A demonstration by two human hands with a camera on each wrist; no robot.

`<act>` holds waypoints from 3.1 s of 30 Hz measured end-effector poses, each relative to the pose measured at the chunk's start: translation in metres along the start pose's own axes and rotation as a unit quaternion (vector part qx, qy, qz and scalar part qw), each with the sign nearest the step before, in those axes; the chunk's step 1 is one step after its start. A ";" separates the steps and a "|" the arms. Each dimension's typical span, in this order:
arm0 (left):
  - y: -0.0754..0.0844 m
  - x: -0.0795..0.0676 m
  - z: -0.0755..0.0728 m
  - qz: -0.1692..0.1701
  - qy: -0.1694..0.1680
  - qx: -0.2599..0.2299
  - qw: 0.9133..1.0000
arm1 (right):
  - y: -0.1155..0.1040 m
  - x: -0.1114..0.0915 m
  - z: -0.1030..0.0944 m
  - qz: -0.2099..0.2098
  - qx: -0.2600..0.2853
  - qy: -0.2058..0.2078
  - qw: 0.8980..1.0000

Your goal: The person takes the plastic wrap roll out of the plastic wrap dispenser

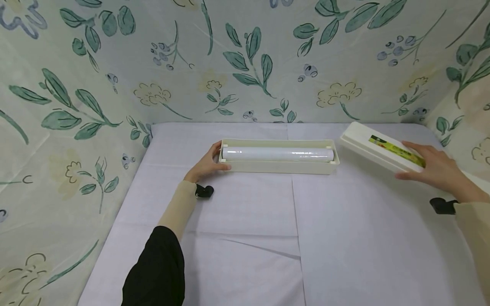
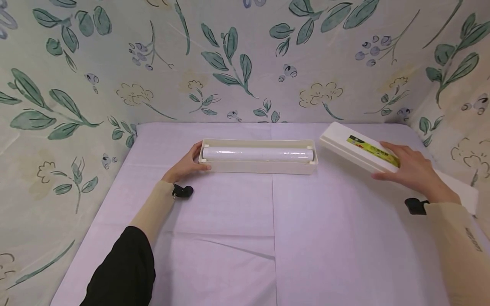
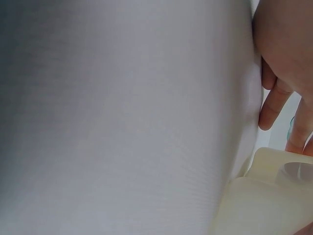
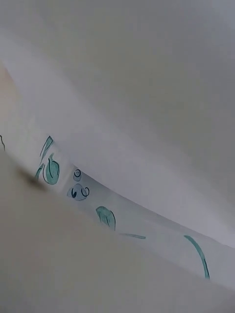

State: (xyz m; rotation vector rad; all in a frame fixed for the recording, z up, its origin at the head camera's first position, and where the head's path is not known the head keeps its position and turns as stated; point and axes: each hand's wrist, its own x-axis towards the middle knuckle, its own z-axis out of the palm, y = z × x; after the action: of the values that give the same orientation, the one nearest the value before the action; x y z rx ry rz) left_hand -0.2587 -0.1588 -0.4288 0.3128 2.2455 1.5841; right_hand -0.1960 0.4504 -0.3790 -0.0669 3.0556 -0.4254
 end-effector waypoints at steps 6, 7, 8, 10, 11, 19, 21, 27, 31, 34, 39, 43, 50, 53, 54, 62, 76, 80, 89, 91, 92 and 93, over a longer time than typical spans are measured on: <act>0.000 0.000 0.000 0.000 -0.001 -0.001 1.000 | 0.014 -0.002 0.006 0.006 0.004 -0.005 1.000; 0.000 0.000 0.000 0.000 0.000 -0.002 1.000 | 0.016 -0.003 0.007 0.008 0.004 -0.006 1.000; 0.001 -0.001 0.000 0.000 0.000 -0.002 1.000 | 0.018 -0.003 0.009 0.010 0.005 -0.006 1.000; 0.001 -0.001 0.000 0.000 -0.001 -0.003 1.000 | 0.022 -0.004 0.011 0.013 0.004 -0.007 1.000; 0.000 -0.001 0.000 0.000 -0.001 -0.002 1.000 | 0.023 -0.005 0.012 0.015 0.004 -0.007 1.000; 0.000 0.000 0.000 0.000 0.001 0.002 1.000 | 0.040 -0.011 0.024 0.026 0.000 -0.009 1.000; 0.000 0.000 0.000 0.001 0.001 0.002 1.000 | 0.043 -0.011 0.028 0.027 0.001 -0.010 1.000; -0.001 0.000 0.000 0.006 -0.001 0.002 1.000 | 0.048 -0.013 0.036 0.035 0.001 -0.017 0.999; 0.000 0.001 0.000 0.005 -0.001 0.002 1.000 | 0.048 -0.014 0.039 0.041 0.004 -0.017 0.999; -0.007 0.005 -0.001 0.001 0.001 0.001 1.000 | 0.048 -0.015 0.041 0.040 0.005 -0.015 0.999; -0.028 0.018 -0.003 -0.001 0.009 0.003 1.000 | 0.046 -0.016 0.042 0.032 0.004 -0.012 0.999; -0.031 0.019 -0.001 0.004 0.018 0.009 1.000 | 0.047 -0.017 0.045 0.026 0.005 -0.013 1.000; -0.031 0.018 0.000 0.008 0.025 0.011 1.000 | 0.050 -0.016 0.050 0.024 0.013 -0.018 0.999; -0.031 0.019 0.000 0.008 0.025 0.011 1.000 | 0.050 -0.016 0.052 0.024 0.014 -0.016 0.999; -0.031 0.019 0.000 0.009 0.025 0.010 1.000 | 0.050 -0.016 0.053 0.023 0.014 -0.015 1.000; -0.035 0.021 -0.002 0.011 0.024 0.010 1.000 | 0.050 -0.017 0.058 0.031 0.009 -0.010 0.999; -0.028 0.019 -0.002 0.009 0.009 -0.005 1.000 | 0.050 -0.017 0.054 0.007 0.026 -0.029 0.999; -0.010 0.008 -0.001 0.002 0.003 -0.009 1.000 | 0.052 -0.016 0.053 0.004 0.040 -0.025 0.999; -0.013 0.011 -0.002 -0.004 0.006 0.000 1.000 | 0.038 -0.013 0.041 -0.006 0.091 -0.025 0.996; -0.021 0.016 -0.003 -0.005 0.008 0.000 1.000 | 0.031 -0.010 0.037 -0.017 0.097 -0.022 0.995; -0.026 0.019 -0.003 -0.005 0.009 0.000 1.000 | 0.028 -0.009 0.035 -0.023 0.100 -0.021 0.995; -0.030 0.021 -0.004 -0.004 0.011 0.001 1.000 | 0.024 -0.007 0.033 -0.028 0.102 -0.019 0.994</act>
State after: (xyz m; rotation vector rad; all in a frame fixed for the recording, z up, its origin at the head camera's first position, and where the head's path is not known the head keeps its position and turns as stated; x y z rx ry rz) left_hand -0.2787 -0.1639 -0.4594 0.2886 2.2620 1.5874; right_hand -0.1876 0.4649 -0.4174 -0.1489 2.9597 -0.7275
